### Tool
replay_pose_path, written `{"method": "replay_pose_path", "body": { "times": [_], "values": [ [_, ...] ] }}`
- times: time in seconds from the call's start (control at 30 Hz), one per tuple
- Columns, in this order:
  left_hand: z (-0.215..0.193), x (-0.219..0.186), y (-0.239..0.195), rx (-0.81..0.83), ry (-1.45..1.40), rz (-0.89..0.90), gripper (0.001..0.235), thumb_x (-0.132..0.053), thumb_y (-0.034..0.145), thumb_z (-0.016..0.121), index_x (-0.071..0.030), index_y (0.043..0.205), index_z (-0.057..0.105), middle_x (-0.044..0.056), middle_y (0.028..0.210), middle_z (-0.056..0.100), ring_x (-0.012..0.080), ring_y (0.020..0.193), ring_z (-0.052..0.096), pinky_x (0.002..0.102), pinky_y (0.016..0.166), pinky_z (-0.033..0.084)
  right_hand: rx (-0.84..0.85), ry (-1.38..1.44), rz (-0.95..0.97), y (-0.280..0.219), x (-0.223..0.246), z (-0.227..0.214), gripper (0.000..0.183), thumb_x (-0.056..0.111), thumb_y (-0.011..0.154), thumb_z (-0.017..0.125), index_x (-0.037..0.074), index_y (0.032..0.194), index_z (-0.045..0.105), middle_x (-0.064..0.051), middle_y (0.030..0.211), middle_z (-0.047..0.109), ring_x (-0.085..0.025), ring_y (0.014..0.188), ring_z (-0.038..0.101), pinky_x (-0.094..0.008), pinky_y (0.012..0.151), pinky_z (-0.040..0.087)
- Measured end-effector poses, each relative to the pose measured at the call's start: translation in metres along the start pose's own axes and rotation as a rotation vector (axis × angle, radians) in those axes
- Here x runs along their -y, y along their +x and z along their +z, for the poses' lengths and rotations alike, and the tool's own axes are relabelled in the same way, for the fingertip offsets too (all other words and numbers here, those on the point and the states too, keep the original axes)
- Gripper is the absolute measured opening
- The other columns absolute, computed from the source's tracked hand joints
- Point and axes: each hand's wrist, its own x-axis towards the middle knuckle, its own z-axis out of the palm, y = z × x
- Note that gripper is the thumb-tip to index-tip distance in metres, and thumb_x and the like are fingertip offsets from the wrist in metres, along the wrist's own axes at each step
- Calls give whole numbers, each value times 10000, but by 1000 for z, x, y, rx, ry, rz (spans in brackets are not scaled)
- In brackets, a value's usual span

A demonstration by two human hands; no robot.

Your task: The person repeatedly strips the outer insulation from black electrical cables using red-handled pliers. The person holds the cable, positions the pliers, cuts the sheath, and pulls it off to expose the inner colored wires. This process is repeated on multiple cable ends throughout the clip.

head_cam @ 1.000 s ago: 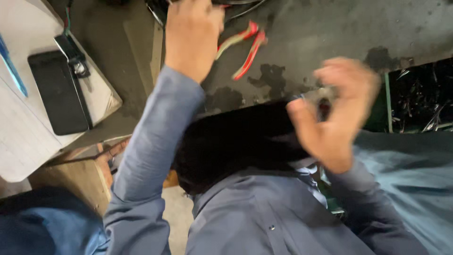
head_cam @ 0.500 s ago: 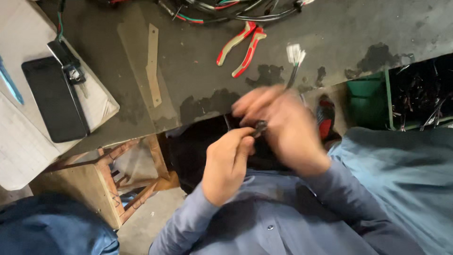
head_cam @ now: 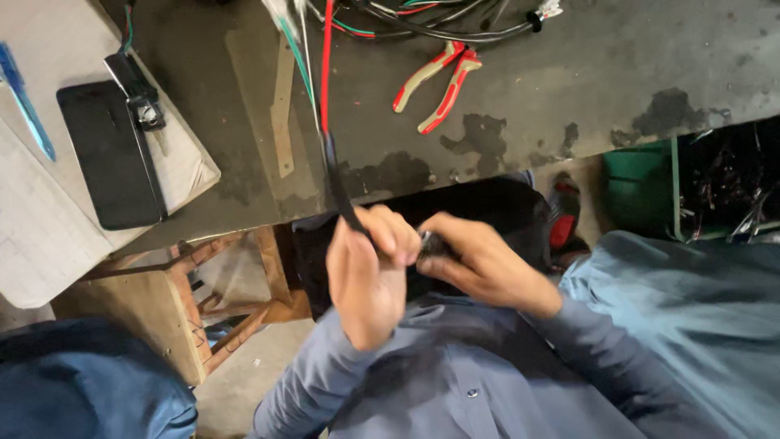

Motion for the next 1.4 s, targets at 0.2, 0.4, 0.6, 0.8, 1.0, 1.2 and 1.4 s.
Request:
{"method": "replay_pose_path", "body": {
  "times": [0.2, 0.4, 0.6, 0.8, 1.0, 1.2, 1.4],
  "values": [
    [15, 6, 10, -23, -293, 77, 380, -333, 1213, 442, -33, 993, 518, 45, 883, 515, 151, 773, 448, 315, 767, 402, -435, -333, -36, -14, -11, 36, 335, 193, 919, 744, 23, 1178, 615, -194, 967, 648, -362, 879, 638, -413, 767, 499],
    [25, -24, 39, -73, 399, -111, 296, -117, 1091, 624, 82, 1311, 616, 94, 1097, 686, 195, 1052, 655, 337, 996, 542, -423, -70, -99, -9, -16, 25, 292, 166, 1079, 542, 20, 1331, 558, -157, 1122, 668, -299, 1007, 681, -351, 898, 530],
    [24, -7, 26, -229, 481, 29, 474, -77, 886, 752, -52, 1311, 541, -47, 1174, 631, 79, 1086, 671, 258, 975, 553, -407, -50, -140, -3, -33, 28, 319, 171, 1056, 573, -2, 1320, 520, -161, 1102, 646, -313, 990, 656, -349, 881, 517],
    [7, -12, 16, -127, 861, -4, 358, -20, 883, 801, 26, 1220, 688, 49, 1005, 766, 101, 978, 744, 247, 872, 601, -489, -157, -234, -7, -31, 33, 342, 120, 995, 648, 20, 1303, 537, -164, 1075, 605, -305, 921, 623, -353, 826, 512],
    [-1, -7, 6, -185, 711, -144, 326, 0, 858, 827, 34, 1161, 713, 63, 933, 778, 76, 885, 714, 226, 835, 574, -258, 129, 0, -19, -21, 32, 366, 122, 1006, 633, 15, 1345, 544, -156, 975, 613, -304, 821, 570, -362, 742, 497],
    [21, -7, -11, -263, 814, -34, 200, -57, 912, 785, 17, 1087, 722, 86, 964, 793, 107, 869, 753, 234, 807, 589, -418, -137, -325, -10, -15, 39, 358, 193, 1028, 616, -12, 1307, 524, -180, 1085, 599, -328, 927, 606, -373, 839, 508],
    [40, -38, 30, 142, 843, -78, 335, -89, 879, 738, 8, 1183, 634, 108, 1221, 551, 171, 1003, 652, 261, 847, 574, -365, -197, -280, -1, -12, 2, 322, 200, 876, 629, 9, 1131, 585, -177, 932, 602, -354, 829, 622, -410, 739, 496]
  ]
}}
